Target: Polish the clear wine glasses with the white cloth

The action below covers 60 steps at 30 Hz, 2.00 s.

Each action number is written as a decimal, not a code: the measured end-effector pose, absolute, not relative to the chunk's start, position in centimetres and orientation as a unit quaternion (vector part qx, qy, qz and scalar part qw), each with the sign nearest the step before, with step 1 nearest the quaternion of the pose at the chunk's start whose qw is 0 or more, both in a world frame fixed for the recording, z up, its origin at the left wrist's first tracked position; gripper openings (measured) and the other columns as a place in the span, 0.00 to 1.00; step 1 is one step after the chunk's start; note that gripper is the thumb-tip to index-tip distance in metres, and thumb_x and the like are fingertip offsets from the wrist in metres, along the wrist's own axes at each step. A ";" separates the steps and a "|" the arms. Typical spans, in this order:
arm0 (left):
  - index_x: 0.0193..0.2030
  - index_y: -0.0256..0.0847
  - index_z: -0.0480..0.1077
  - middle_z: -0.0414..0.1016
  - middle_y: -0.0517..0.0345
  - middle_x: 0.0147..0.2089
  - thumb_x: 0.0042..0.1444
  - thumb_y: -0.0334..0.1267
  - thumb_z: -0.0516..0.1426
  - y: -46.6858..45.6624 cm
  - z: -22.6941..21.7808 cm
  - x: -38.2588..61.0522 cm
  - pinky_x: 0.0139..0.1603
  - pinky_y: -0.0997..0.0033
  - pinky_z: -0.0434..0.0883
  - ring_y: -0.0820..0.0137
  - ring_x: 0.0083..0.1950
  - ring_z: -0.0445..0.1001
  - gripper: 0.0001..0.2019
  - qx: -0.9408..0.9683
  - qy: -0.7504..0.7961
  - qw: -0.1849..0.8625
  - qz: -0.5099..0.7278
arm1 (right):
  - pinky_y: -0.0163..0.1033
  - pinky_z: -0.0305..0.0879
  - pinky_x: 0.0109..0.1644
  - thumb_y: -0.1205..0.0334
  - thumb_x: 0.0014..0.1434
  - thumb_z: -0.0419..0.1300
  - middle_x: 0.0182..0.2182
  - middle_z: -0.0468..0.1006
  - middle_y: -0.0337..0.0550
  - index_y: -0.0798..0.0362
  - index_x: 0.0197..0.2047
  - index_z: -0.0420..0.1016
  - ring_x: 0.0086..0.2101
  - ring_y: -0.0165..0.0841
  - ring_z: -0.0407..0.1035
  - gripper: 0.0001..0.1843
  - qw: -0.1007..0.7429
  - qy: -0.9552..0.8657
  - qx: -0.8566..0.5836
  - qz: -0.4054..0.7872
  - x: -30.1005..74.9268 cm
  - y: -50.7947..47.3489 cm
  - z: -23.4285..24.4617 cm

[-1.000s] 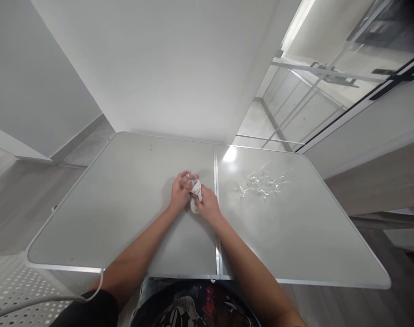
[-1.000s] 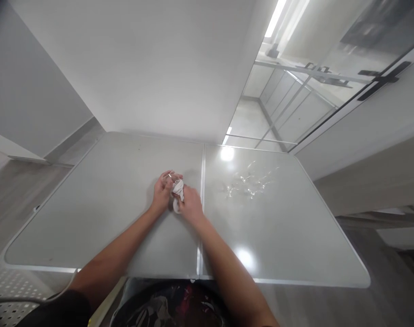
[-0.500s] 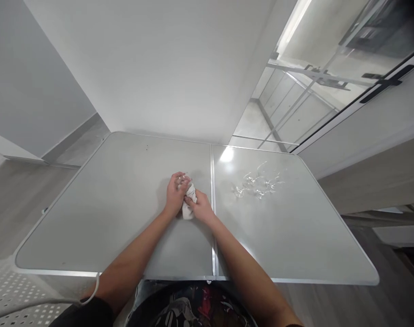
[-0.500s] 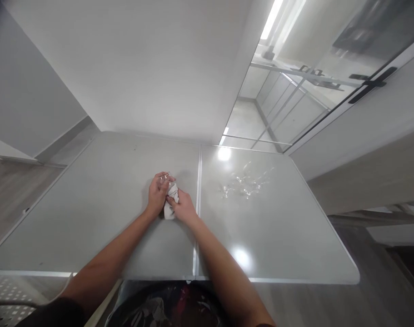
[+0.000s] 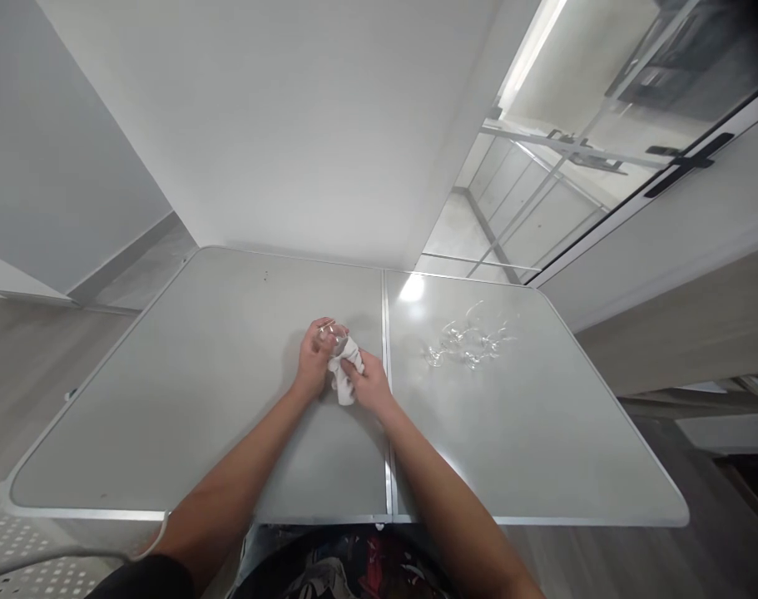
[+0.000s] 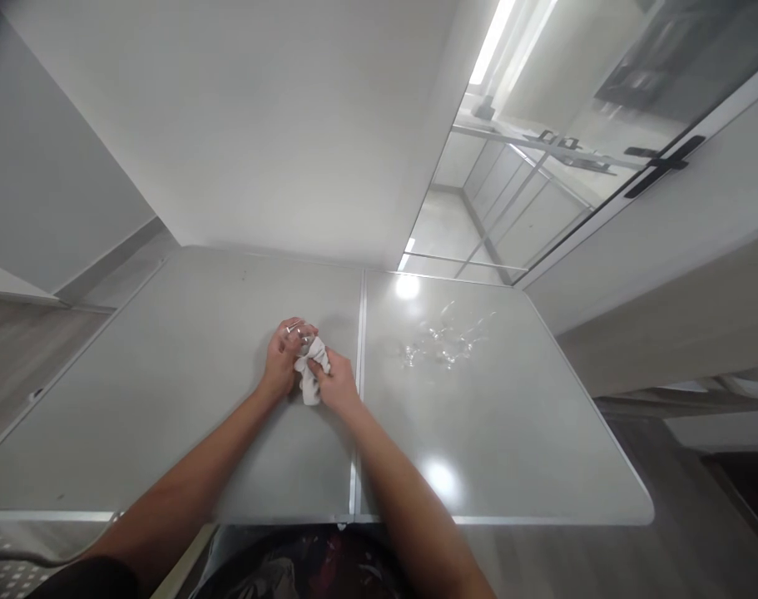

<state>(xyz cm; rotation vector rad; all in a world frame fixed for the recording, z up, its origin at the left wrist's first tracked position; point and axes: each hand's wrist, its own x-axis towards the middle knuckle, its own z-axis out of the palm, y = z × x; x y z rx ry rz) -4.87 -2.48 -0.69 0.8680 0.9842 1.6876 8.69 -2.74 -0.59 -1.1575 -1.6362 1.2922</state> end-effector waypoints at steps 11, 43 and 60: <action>0.58 0.56 0.63 0.62 0.50 0.68 0.51 0.60 0.66 -2.9 1.4 -5.7 0.49 0.64 0.77 0.67 0.53 0.74 0.31 0.342 0.280 0.500 0.745 | 0.39 0.70 0.43 0.36 0.57 0.63 0.38 0.80 0.47 0.55 0.45 0.77 0.38 0.36 0.73 0.29 0.497 -0.396 -0.466 0.615 8.6 -2.3 -1.6; 0.36 0.40 0.79 0.84 0.49 0.42 0.48 0.44 0.71 -2.6 -0.4 -4.7 0.54 0.54 0.77 0.59 0.45 0.82 0.12 0.380 0.487 0.394 0.681 | 0.39 0.69 0.40 0.54 0.51 0.67 0.34 0.81 0.44 0.56 0.40 0.78 0.35 0.35 0.72 0.17 0.588 -0.312 -0.525 0.530 9.6 -1.0 -1.6; 0.33 0.41 0.81 0.83 0.54 0.35 0.50 0.46 0.69 -2.7 0.4 -4.5 0.42 0.66 0.77 0.65 0.37 0.80 0.11 0.426 0.575 0.319 0.621 | 0.46 0.72 0.55 0.45 0.60 0.63 0.51 0.81 0.49 0.52 0.51 0.79 0.54 0.43 0.74 0.23 0.511 -0.297 -0.308 0.745 8.0 -3.0 1.5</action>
